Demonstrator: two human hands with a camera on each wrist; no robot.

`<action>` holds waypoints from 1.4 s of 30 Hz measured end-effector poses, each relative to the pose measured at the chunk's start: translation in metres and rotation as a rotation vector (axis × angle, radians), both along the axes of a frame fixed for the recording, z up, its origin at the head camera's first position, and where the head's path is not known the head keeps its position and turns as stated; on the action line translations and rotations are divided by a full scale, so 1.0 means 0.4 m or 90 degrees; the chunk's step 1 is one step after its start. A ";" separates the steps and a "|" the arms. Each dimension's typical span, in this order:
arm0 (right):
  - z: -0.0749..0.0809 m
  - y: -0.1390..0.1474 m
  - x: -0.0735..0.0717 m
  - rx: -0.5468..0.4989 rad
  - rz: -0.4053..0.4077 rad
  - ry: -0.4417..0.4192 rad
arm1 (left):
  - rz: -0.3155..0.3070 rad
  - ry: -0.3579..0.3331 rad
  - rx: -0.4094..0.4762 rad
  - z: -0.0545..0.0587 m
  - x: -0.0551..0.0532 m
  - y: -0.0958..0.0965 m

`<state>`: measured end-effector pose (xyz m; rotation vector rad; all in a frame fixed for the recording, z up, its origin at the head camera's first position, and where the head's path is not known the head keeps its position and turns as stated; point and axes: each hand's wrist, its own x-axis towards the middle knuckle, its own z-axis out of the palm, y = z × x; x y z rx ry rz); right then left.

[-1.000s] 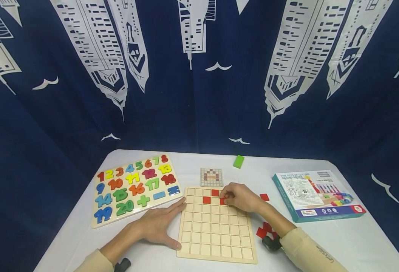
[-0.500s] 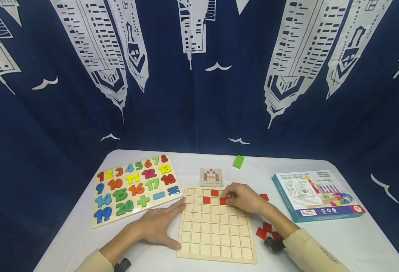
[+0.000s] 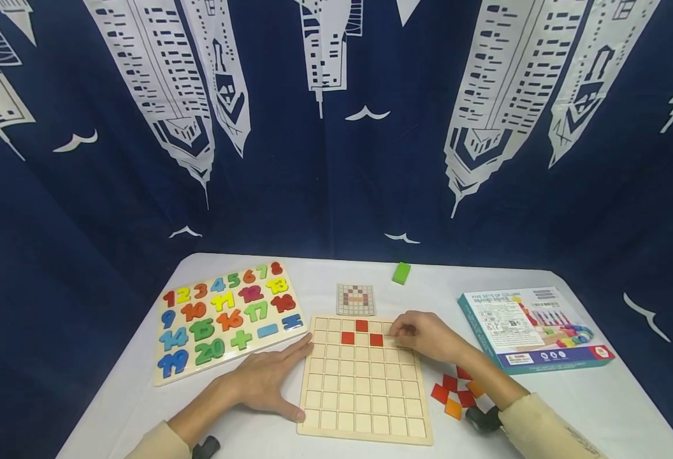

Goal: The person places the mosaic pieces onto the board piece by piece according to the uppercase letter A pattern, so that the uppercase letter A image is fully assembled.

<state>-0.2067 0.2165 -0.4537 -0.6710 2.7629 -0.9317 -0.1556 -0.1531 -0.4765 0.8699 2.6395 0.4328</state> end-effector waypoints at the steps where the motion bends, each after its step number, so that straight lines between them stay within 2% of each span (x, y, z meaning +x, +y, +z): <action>1: 0.001 0.006 0.003 0.001 0.000 -0.001 | -0.001 0.000 0.000 0.000 0.000 0.000; 11: 0.014 0.066 0.030 0.017 0.002 -0.002 | -0.001 -0.001 -0.002 0.001 0.002 0.000; 15: 0.020 0.089 0.037 0.018 0.018 -0.016 | -0.001 -0.003 -0.001 0.001 0.002 -0.001; 19: 0.027 0.109 0.048 0.015 0.036 -0.058 | 0.000 -0.005 0.001 0.000 0.003 -0.001; 26: 0.032 0.131 0.068 0.021 0.063 -0.185 | -0.002 -0.001 -0.001 0.000 0.001 -0.001; 28: 0.033 0.137 0.074 0.031 0.074 -0.202 | -0.002 -0.002 0.000 0.000 0.001 -0.001; 37: 0.030 0.144 0.089 0.079 0.101 -0.223 | 0.003 -0.008 -0.002 -0.002 0.000 -0.002; 42: 0.030 0.138 0.098 0.112 0.102 -0.213 | 0.001 -0.007 0.001 -0.003 0.000 -0.001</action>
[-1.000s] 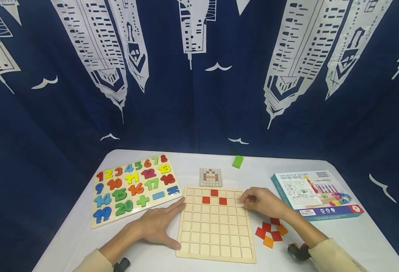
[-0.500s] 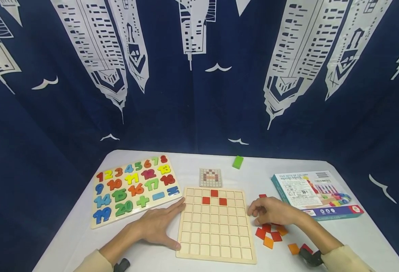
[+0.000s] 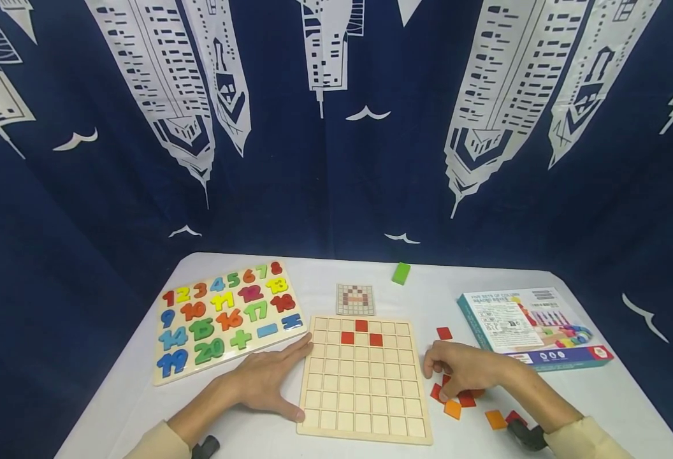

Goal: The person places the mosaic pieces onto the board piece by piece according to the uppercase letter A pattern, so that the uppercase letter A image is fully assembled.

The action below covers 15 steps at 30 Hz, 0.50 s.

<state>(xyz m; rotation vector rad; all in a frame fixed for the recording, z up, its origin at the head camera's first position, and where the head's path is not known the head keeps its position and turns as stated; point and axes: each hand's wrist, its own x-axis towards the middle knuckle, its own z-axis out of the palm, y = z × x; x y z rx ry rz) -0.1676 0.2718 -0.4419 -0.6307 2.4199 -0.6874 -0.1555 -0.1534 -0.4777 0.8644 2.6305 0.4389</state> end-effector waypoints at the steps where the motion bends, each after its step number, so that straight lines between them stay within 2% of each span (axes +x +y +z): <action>1: 0.000 -0.002 0.001 0.005 0.000 0.004 | -0.001 0.000 0.000 0.000 0.000 0.000; 8: 0.000 -0.014 0.002 0.030 -0.001 0.027 | 0.000 -0.001 -0.003 0.000 0.000 0.000; 15: 0.003 -0.017 0.003 0.042 -0.008 0.023 | 0.001 -0.002 -0.003 0.003 0.001 0.001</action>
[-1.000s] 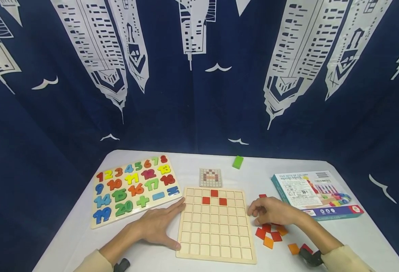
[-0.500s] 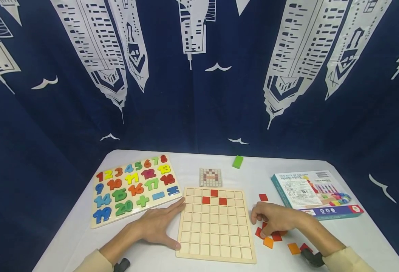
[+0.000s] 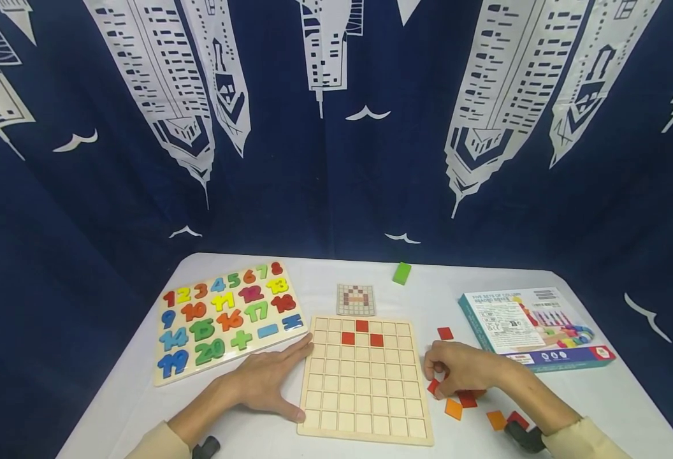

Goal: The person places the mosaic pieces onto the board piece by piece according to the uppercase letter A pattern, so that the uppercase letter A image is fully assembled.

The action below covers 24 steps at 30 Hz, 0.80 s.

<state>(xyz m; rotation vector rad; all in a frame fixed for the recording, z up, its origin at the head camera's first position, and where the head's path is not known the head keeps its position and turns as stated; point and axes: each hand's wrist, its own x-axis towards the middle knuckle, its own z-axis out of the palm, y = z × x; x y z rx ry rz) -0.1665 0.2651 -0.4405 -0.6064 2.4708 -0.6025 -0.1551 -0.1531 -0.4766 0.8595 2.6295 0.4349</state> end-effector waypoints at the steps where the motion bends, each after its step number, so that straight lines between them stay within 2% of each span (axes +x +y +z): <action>1: 0.001 0.000 0.001 0.003 -0.002 -0.003 | -0.001 0.001 0.000 0.000 0.001 0.000; 5: 0.005 -0.002 0.005 0.016 -0.001 -0.006 | -0.001 0.000 -0.003 -0.002 0.001 -0.001; 13: 0.004 -0.007 0.003 0.014 0.021 0.031 | 0.002 -0.005 0.000 0.000 0.000 0.000; 24: -0.003 -0.006 -0.002 0.009 -0.008 0.036 | 0.002 -0.002 0.002 0.003 0.001 0.002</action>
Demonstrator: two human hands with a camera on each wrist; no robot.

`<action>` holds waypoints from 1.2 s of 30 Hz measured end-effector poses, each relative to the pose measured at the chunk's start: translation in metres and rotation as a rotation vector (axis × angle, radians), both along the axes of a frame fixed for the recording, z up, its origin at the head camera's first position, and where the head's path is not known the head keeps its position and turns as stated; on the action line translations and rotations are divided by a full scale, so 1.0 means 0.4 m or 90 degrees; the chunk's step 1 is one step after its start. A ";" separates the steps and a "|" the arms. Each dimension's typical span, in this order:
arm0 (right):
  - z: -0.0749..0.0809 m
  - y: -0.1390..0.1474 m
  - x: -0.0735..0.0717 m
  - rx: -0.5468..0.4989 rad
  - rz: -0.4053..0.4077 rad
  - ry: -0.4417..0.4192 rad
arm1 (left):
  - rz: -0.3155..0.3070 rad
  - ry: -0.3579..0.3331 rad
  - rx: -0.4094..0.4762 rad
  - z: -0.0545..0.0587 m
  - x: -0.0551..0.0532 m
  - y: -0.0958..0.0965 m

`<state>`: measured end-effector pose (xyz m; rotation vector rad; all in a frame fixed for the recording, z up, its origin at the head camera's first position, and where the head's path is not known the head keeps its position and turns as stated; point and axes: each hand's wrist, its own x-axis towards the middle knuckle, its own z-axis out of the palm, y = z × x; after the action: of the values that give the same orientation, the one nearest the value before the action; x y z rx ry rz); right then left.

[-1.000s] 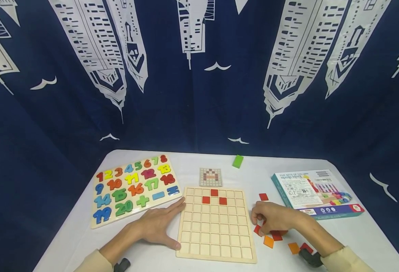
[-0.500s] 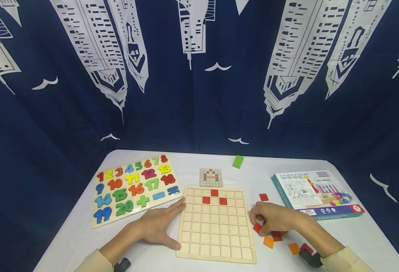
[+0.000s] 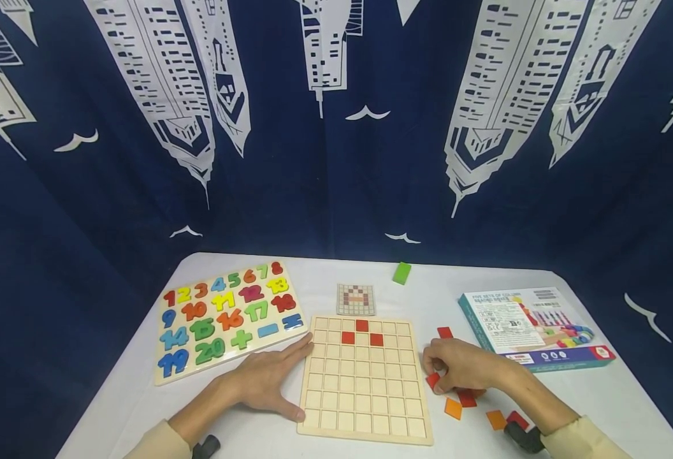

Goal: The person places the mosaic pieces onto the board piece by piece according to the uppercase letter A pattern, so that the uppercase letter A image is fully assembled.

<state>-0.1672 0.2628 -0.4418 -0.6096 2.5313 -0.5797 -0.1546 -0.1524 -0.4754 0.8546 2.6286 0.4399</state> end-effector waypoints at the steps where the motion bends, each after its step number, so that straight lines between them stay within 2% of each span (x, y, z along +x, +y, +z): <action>1: -0.001 0.000 -0.002 -0.005 -0.002 0.002 | 0.001 -0.001 -0.001 0.000 -0.001 0.000; 12: -0.010 0.009 -0.001 -0.056 -0.049 0.000 | -0.003 -0.009 -0.008 0.006 -0.002 0.007; 21: -0.013 0.023 -0.019 -0.119 -0.002 0.016 | 0.003 -0.005 -0.014 0.004 -0.001 0.003; 36: -0.011 0.010 -0.023 -0.156 -0.003 0.012 | 0.002 0.001 -0.005 0.002 0.001 0.000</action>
<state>-0.1765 0.2668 -0.4462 -0.6984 2.4990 -0.8982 -0.1544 -0.1524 -0.4748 0.8473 2.6316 0.4292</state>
